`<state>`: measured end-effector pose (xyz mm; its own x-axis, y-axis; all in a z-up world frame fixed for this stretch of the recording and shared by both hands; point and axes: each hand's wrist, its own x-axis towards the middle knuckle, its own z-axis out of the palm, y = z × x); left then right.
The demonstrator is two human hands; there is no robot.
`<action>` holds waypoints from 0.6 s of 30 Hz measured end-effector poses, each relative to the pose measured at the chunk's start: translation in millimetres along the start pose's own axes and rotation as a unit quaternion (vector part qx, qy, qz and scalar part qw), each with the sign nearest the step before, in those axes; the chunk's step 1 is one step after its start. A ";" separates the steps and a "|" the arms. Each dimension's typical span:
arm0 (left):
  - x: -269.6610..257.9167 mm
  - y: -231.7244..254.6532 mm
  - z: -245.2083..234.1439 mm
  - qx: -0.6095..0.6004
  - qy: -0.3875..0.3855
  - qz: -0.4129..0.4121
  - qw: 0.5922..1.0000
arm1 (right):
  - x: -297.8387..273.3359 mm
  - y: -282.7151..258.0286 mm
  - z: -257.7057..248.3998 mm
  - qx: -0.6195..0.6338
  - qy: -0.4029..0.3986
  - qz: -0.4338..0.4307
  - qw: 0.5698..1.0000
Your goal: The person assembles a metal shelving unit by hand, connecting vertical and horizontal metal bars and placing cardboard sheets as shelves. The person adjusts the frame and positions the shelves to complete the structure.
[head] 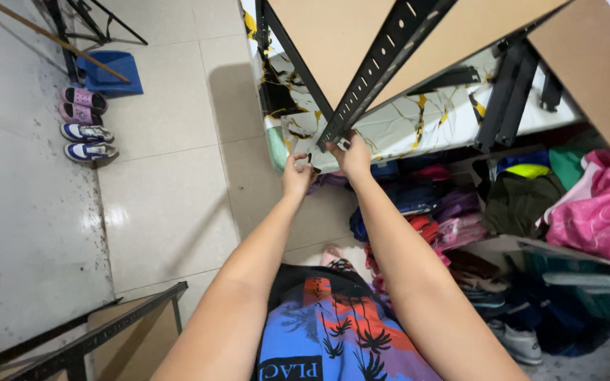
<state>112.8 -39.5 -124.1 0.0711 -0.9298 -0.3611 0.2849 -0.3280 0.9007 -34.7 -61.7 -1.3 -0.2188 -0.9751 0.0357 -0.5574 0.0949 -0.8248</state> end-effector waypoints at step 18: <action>-36.2 53.0 35.8 0.505 0.243 0.208 0.802 | 56.4 35.4 -34.5 -0.105 -0.213 -0.121 0.964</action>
<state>91.1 -29.2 -54.6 0.3926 -0.8998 0.1903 -0.7621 -0.2024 0.6150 -94.4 -106.4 -9.0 0.2615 -0.9633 -0.0601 -0.7102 -0.1499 -0.6878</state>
